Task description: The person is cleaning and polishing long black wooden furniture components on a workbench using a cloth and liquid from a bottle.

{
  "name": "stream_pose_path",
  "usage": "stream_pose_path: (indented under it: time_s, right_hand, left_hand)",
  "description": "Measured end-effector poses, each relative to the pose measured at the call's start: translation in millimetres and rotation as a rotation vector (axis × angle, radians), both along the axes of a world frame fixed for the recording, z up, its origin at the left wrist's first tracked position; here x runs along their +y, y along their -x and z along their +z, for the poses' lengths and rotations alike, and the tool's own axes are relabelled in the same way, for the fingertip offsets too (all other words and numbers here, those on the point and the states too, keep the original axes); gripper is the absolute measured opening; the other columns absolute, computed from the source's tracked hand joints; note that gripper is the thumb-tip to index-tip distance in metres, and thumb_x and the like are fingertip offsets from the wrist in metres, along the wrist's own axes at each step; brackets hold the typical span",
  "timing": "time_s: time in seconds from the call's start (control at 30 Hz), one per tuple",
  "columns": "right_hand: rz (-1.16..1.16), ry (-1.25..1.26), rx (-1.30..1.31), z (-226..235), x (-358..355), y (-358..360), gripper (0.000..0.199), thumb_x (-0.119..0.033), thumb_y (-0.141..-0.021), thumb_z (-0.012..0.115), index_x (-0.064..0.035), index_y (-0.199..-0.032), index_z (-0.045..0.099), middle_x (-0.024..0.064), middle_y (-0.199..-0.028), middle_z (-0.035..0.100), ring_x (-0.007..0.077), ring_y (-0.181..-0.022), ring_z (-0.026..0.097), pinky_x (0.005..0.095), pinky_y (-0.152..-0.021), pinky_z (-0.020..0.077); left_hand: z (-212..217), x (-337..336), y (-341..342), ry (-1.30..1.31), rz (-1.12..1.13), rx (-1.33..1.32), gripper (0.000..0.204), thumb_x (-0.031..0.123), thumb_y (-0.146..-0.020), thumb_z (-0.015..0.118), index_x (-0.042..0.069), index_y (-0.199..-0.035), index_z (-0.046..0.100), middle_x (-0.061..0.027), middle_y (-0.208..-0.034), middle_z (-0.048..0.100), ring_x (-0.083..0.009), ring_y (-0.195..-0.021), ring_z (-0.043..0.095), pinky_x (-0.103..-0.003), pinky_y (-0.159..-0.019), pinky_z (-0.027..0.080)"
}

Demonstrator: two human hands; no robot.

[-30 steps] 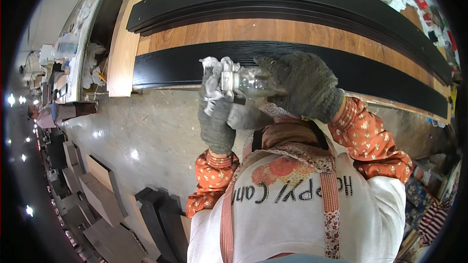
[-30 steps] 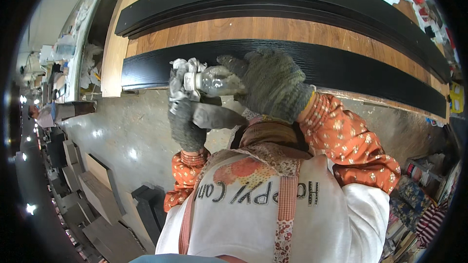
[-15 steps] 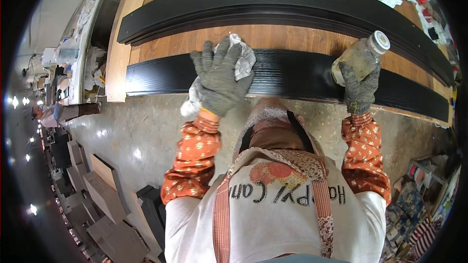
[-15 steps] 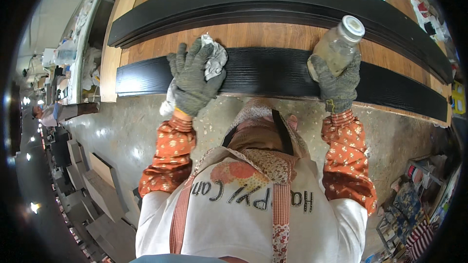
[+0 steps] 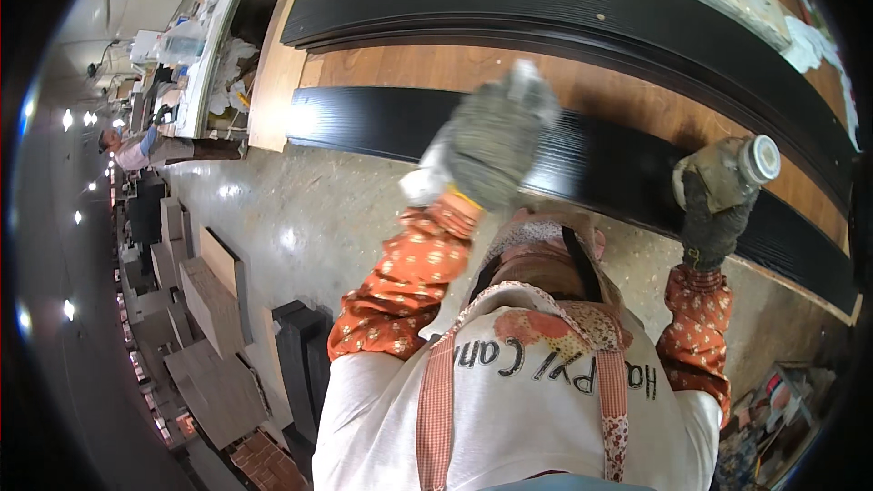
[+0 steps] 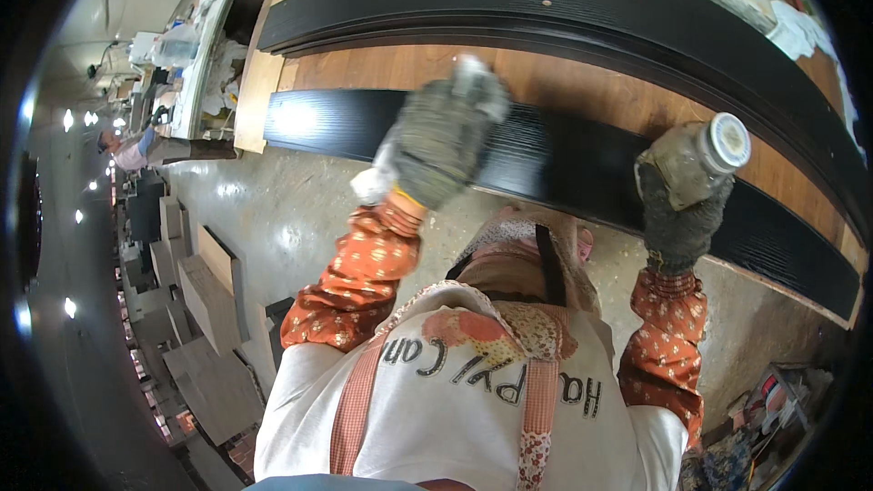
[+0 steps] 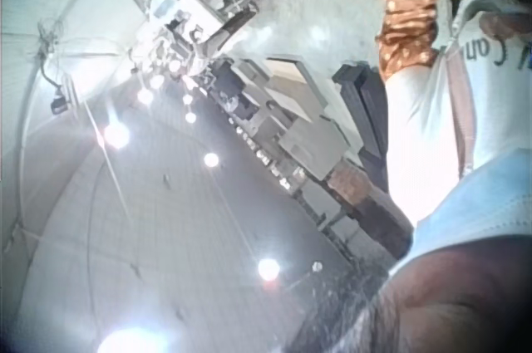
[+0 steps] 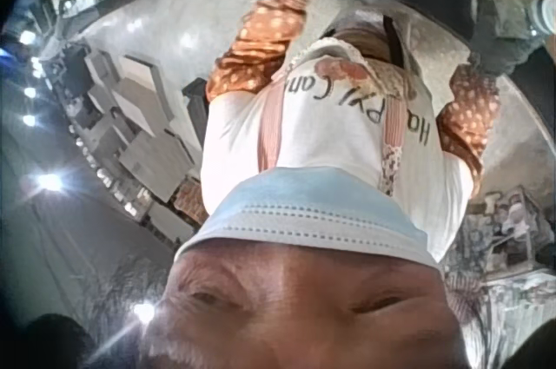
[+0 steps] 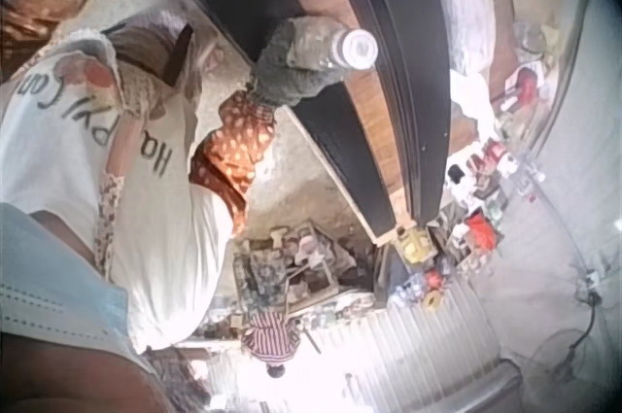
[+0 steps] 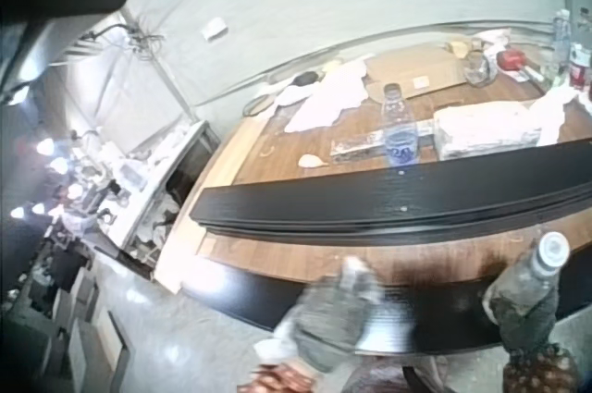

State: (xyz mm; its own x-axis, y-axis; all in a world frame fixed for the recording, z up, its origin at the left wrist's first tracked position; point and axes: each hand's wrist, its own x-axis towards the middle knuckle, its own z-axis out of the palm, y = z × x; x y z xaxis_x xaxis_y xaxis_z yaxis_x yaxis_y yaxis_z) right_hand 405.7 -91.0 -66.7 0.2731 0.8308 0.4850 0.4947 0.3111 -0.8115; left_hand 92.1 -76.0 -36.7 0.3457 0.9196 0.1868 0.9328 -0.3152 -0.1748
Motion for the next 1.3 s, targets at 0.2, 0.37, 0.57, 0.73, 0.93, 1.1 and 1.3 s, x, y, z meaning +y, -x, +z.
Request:
stream_pose_path:
  time_s: [0.2,0.37,0.57,0.73,0.93,1.1,1.3]
  right_hand:
    - [-0.076,0.107,-0.136,1.0,-0.8,-5.1,0.08,-0.024,-0.074,0.087,-0.0018,-0.137,0.044,0.0162,-0.131,0.054,0.029,-0.122,0.055,0.0415,-0.105,0.0427]
    - [-0.064,0.102,-0.001,-2.2,0.7,-10.2,0.084,-0.026,-0.072,0.088,-0.0011,-0.138,0.042,0.0166,-0.133,0.052,0.0319,-0.123,0.053,0.0424,-0.107,0.0406]
    - [-0.18,0.112,-0.298,-8.8,5.2,-18.9,0.071,-0.029,-0.079,0.081,-0.0014,-0.135,0.046,0.0151,-0.129,0.055,0.0305,-0.119,0.055,0.0428,-0.105,0.0402]
    - [-0.186,0.031,-0.178,-12.4,6.5,-22.1,0.073,-0.027,-0.076,0.083,-0.0013,-0.134,0.047,0.0146,-0.128,0.055,0.029,-0.119,0.054,0.042,-0.104,0.0409]
    - [-0.188,0.007,-0.164,-21.8,9.7,-27.7,0.079,-0.02,-0.074,0.084,-0.0006,-0.137,0.041,0.0128,-0.13,0.053,0.0244,-0.117,0.055,0.039,-0.103,0.0431]
    - [-0.147,-0.021,-0.215,-23.3,16.7,-32.2,0.081,-0.021,-0.072,0.086,0.0005,-0.137,0.042,0.013,-0.129,0.054,0.0248,-0.118,0.055,0.0392,-0.104,0.0435]
    - [-0.171,0.065,-0.263,-12.5,15.7,-17.4,0.086,-0.036,-0.069,0.087,0.0009,-0.135,0.045,0.0178,-0.129,0.055,0.0324,-0.121,0.054,0.0428,-0.106,0.0416]
  left_hand:
    - [26.2,2.7,173.0,-0.077,0.697,-0.2,0.039,0.03,-0.096,0.056,0.01,-0.129,0.062,-0.0204,-0.127,0.062,-0.0401,-0.12,0.055,-0.049,-0.103,0.043]
    - [-13.6,-13.8,123.0,-0.12,0.206,-0.086,0.048,0.031,-0.097,0.049,0.006,-0.139,0.051,-0.0238,-0.134,0.055,-0.0436,-0.12,0.053,-0.05,-0.106,0.04]
    - [-1.6,-6.6,133.4,-0.056,0.204,-0.223,0.04,0.025,-0.094,0.059,0.006,-0.129,0.061,-0.0217,-0.123,0.063,-0.0372,-0.115,0.06,-0.044,-0.096,0.048]
    - [18.8,20.8,229.0,-0.16,0.555,-0.231,0.037,0.036,-0.098,0.053,0.008,-0.118,0.067,-0.0156,-0.122,0.065,-0.0381,-0.106,0.063,-0.045,-0.095,0.048]
    - [-15.0,-40.4,64.9,0.084,0.511,-0.434,0.044,0.033,-0.088,0.063,0.011,-0.126,0.06,-0.0152,-0.128,0.059,-0.0334,-0.114,0.059,-0.046,-0.091,0.049]
    - [-44.8,-97.3,20.9,-0.056,0.018,-0.446,0.07,0.029,-0.081,0.069,0.012,-0.145,0.046,-0.0156,-0.152,0.041,-0.033,-0.134,0.046,-0.05,-0.107,0.038]
    - [-31.6,-82.6,164.6,-0.401,0.473,-0.331,0.043,0.028,-0.098,0.052,0.009,-0.137,0.055,-0.0171,-0.133,0.059,-0.035,-0.122,0.056,-0.047,-0.102,0.04]
